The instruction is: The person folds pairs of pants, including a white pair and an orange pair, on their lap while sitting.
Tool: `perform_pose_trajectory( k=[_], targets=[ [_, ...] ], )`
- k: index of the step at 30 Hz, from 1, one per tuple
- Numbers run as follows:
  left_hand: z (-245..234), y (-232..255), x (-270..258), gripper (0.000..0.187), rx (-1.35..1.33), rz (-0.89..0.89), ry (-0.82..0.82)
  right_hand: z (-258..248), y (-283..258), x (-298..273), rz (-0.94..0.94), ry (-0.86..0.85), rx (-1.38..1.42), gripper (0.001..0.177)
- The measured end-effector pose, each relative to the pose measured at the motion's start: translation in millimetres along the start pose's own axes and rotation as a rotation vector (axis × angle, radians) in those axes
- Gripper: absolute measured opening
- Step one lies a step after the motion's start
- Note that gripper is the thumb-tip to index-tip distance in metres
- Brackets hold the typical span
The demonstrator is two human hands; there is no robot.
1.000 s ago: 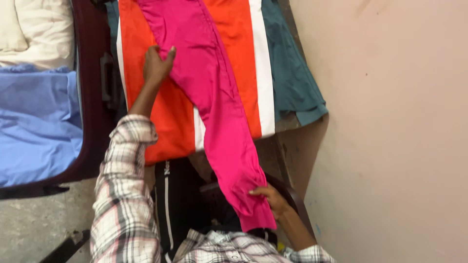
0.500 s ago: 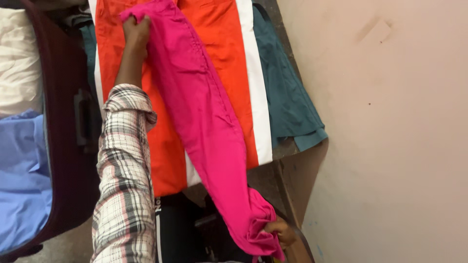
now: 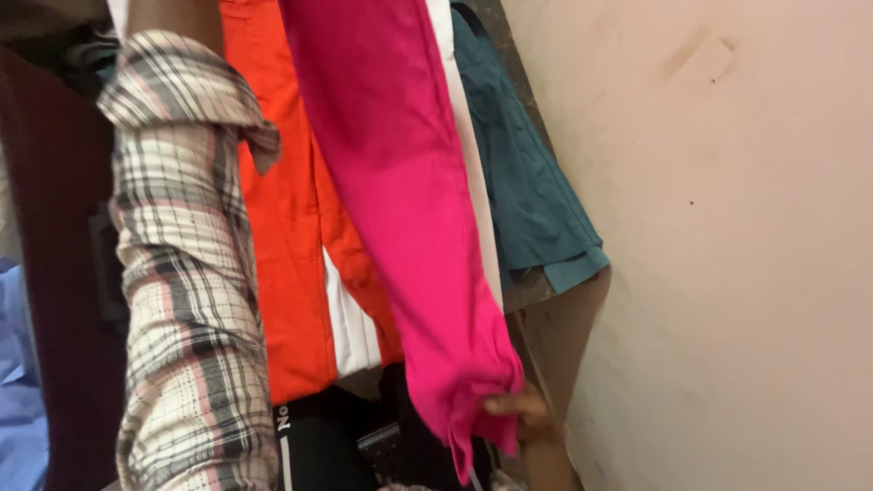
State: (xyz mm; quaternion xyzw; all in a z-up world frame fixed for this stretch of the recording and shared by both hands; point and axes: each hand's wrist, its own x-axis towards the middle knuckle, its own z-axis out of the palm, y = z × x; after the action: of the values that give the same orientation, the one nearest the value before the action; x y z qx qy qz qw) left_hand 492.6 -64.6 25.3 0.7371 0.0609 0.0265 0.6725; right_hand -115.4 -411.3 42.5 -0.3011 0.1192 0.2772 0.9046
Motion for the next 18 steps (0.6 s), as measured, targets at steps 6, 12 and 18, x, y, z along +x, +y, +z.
perform_pose_trajectory(
  k=[6, 12, 18],
  targets=[
    [-8, -18, -13, 0.081, 0.536, 0.032, -0.015, 36, -11, 87, 0.033, 0.429, 0.133, 0.051],
    [-9, -32, -63, 0.094, 1.063, 0.049, -0.256, 29, 13, 78, 0.059, 0.441, 0.166, 0.041],
    [9, 13, -225, 0.095, 1.217, 0.181, -0.646, 17, 10, 59, 0.054, 0.235, 0.381, 0.033]
  ],
)
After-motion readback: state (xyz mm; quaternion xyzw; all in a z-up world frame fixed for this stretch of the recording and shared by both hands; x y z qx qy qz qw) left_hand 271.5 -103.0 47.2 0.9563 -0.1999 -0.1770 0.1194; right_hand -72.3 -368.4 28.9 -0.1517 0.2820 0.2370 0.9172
